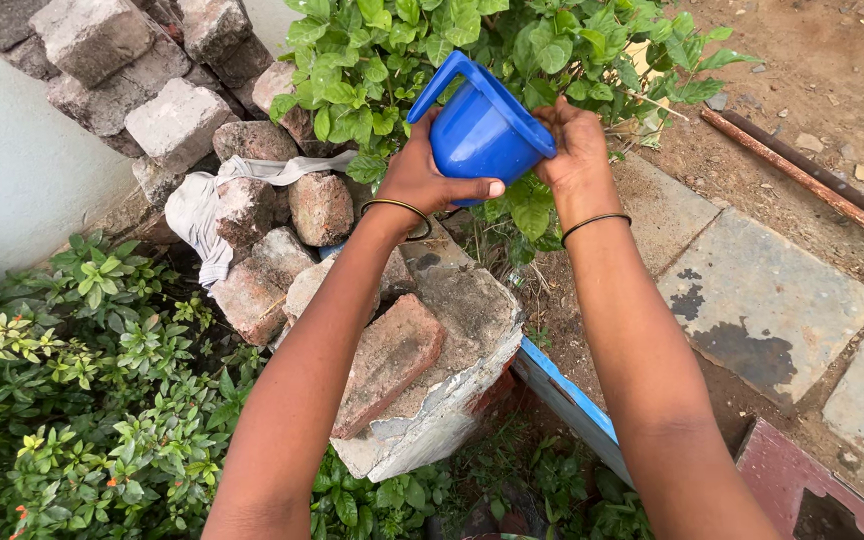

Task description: The person waters several plants in a small garden area by filling a blue mug from a bucket and pouring the water onto the soil and leaves.

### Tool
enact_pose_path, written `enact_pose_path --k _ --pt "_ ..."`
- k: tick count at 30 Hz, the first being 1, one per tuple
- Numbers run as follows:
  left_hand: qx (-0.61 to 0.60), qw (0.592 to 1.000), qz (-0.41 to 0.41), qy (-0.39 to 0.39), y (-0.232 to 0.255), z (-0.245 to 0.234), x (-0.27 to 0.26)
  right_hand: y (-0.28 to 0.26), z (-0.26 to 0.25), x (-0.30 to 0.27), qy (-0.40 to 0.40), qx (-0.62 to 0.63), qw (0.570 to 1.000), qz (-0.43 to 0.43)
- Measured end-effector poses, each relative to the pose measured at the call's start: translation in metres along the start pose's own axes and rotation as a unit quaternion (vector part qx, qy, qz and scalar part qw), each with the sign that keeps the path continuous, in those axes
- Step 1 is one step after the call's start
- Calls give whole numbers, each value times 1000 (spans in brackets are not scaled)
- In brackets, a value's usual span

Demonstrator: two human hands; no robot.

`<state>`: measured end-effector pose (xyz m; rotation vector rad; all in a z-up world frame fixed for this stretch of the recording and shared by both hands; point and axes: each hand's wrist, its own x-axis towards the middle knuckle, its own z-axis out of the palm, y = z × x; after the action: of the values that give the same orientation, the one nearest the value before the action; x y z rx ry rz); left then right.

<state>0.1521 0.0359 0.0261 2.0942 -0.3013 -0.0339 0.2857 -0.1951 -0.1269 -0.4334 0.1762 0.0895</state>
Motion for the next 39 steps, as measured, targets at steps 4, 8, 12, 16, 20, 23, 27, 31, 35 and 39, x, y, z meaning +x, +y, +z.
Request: enact_pose_path --k 4,8,12,16,20,23,27,31,35,39 --pt "23 998 59 7 -4 0 -1 1 7 -11 17 -17 1000 0" --pt "-81 997 -7 -9 -1 4 -16 -1 21 -30 -2 -13 1000 4" --pt "-116 992 -51 -2 0 10 -19 -5 34 -41 5 -33 999 5" --pt "-112 994 6 3 1 12 -22 -5 36 -52 31 -56 998 8" --pt "-132 991 -17 -3 7 16 -32 -6 36 -60 21 -44 999 7" --pt "-135 990 -36 0 7 19 -37 -6 34 -63 28 -40 999 4" --pt "-148 989 -20 -1 -2 21 -35 1 29 -60 35 -45 998 -15" --pt "-122 992 43 14 -13 20 -29 10 23 -51 44 -41 998 -4" --pt "-16 999 21 43 -16 14 -25 17 19 -41 53 -24 998 -2" --pt "83 994 29 67 -17 10 -19 22 9 -28 59 -29 998 18"
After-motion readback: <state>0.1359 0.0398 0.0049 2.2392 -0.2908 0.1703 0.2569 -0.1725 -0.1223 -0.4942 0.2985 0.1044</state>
